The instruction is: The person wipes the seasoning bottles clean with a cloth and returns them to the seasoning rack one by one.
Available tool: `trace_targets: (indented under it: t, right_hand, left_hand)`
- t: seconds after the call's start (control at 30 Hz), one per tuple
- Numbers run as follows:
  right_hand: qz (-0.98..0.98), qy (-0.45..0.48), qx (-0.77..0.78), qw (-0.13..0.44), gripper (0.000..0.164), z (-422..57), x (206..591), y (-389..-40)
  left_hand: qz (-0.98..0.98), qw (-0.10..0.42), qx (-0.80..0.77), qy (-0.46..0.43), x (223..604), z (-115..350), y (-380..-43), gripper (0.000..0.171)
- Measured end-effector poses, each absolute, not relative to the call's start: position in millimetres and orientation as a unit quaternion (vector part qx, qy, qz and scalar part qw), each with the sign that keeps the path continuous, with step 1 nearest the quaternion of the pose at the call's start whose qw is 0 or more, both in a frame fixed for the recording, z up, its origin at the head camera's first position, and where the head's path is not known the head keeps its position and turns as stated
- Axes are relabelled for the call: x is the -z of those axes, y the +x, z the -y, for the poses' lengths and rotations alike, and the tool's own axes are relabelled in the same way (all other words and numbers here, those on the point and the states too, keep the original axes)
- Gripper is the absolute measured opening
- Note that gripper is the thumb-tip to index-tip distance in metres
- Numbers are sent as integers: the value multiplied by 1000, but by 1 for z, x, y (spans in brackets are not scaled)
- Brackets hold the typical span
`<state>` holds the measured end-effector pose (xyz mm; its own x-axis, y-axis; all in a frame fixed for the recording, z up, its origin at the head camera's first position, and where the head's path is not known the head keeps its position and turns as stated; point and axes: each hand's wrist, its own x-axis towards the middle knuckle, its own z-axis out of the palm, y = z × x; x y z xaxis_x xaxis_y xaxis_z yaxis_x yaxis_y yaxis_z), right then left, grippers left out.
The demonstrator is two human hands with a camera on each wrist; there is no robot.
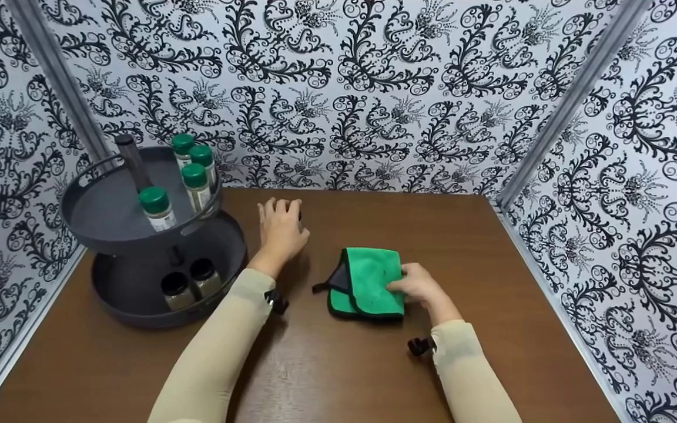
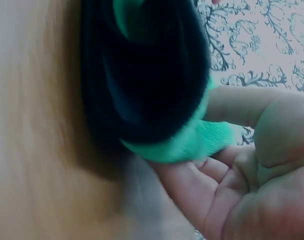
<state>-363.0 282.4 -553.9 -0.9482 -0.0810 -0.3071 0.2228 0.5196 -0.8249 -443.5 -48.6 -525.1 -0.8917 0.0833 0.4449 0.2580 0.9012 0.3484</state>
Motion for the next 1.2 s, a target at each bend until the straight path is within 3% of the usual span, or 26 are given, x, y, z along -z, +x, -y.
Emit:
trace_targets:
  t: [0.17,0.37,0.63,0.73,1.0,1.2]
  right_hand:
    - [-908,54,398,123,57,-291,535,-361]
    - [-921,43,384,49,49,-288,512,-354]
    - [-858,-38,501,107,40,-250,526,-345]
    - [-855,-50,504,116,37,-240,532,-342]
    - [-851,-52,509,118,33,-233,532,-337]
    - [-845,-54,518,123,31,-231,533,-340]
  left_hand:
    - [968,170,172,-74,521,50,-448,68]
    - [972,155,158,-80,518,52,-451,65]
    - [979,125,135,-89,523,53,-459,56]
    - [976,135,140,-95,524,52,-460,47]
    - [966,171,148,-124,524,53,-456,42]
    - [938,238,198,-154,520,50,-448,39]
